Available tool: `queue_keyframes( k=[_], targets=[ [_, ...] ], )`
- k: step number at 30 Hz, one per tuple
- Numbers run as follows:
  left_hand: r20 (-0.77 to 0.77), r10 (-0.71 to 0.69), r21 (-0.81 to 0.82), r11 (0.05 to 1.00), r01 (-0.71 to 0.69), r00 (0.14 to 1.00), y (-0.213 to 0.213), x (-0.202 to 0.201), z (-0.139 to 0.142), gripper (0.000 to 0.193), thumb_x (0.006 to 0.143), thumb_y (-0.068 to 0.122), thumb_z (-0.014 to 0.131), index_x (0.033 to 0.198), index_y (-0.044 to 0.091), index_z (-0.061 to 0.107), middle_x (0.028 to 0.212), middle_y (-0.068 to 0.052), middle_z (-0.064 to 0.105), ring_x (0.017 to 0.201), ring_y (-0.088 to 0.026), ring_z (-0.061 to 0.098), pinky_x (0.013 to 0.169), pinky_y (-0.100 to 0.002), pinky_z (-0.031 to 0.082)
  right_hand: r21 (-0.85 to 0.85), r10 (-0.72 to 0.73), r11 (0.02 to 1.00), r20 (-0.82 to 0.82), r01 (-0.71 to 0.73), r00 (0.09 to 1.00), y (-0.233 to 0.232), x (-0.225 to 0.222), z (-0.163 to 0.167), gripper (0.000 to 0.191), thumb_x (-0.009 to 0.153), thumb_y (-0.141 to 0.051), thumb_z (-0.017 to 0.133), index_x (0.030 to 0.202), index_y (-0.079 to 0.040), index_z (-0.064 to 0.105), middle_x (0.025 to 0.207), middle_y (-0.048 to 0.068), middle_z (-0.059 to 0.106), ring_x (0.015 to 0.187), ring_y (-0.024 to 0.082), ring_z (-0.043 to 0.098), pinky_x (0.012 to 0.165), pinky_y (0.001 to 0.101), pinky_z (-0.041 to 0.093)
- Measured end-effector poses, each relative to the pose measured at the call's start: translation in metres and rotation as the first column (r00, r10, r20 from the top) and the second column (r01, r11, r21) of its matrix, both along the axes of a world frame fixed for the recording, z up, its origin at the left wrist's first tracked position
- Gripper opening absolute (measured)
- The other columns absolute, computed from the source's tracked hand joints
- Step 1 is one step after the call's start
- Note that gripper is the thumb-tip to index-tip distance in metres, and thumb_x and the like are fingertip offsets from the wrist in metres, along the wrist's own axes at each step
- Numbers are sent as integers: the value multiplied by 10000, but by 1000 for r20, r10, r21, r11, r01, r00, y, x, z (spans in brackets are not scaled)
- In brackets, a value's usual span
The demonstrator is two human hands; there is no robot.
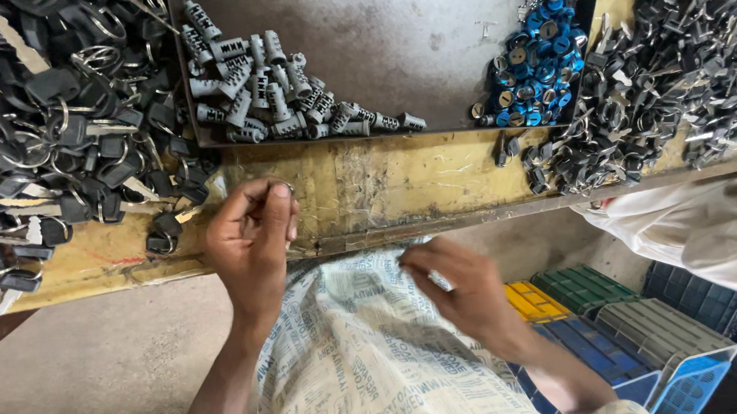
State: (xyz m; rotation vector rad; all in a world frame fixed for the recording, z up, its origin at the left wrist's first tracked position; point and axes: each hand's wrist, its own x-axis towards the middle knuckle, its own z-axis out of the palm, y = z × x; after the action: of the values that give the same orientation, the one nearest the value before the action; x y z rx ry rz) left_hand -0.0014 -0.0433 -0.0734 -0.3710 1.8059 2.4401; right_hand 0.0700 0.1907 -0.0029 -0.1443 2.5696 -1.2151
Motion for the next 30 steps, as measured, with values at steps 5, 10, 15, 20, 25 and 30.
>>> queue_keyframes(
  k=[5, 10, 15, 20, 25, 30],
  targets=[
    [-45, -93, -15, 996, 92, 995, 13, 4, 8, 122, 1016, 139, 655, 961, 51, 719, 773, -38, 717, 537, -44, 598, 438, -189, 496, -362, -300, 890, -11, 276, 954, 1, -40, 25, 80, 994, 10, 694, 1049, 23, 751, 914, 146, 752, 718, 165, 703, 586, 268, 558],
    [-109, -174, 30, 984, 178, 979, 27, 9, 29, 151, 1031, 173, 652, 938, 78, 725, 722, -15, 696, 534, -31, 607, 479, -209, 496, -609, -334, 767, -112, 201, 936, -27, -59, 30, 72, 1036, 66, 621, 1027, 83, 690, 852, 157, 696, 638, 138, 633, 533, 229, 506],
    [-231, -166, -70, 986, 154, 959, 34, 11, 50, 135, 1051, 153, 663, 983, 43, 700, 835, -55, 719, 663, -71, 658, 549, -211, 548, -248, -258, 956, -474, 153, 842, -55, -60, 30, 50, 972, 130, 609, 995, 108, 648, 792, 165, 678, 662, 177, 655, 534, 260, 513],
    [-391, -157, -304, 952, 34, 907, 39, 8, 59, 89, 1033, 77, 694, 1012, -9, 687, 892, -109, 737, 714, -118, 697, 567, -237, 536, -126, -213, 977, -647, 173, 732, -66, -64, 25, 48, 963, 127, 603, 1002, 117, 628, 831, 199, 674, 704, 253, 676, 592, 322, 545],
    [-490, -143, -365, 929, -53, 860, 42, 6, 62, 78, 989, 7, 710, 1003, -61, 673, 861, -147, 731, 694, -151, 709, 531, -251, 513, -116, -209, 977, -714, 181, 668, -67, -68, 20, 44, 930, 149, 612, 970, 135, 625, 803, 201, 673, 653, 259, 668, 573, 331, 524],
    [-524, -111, -383, 916, -117, 845, 42, 8, 62, 71, 1029, 14, 689, 1028, -51, 662, 885, -144, 718, 748, -191, 723, 590, -279, 545, -101, -200, 978, -677, 181, 708, -68, -65, 22, 53, 908, 159, 638, 955, 138, 625, 804, 207, 676, 643, 252, 652, 562, 327, 510]
  ],
)
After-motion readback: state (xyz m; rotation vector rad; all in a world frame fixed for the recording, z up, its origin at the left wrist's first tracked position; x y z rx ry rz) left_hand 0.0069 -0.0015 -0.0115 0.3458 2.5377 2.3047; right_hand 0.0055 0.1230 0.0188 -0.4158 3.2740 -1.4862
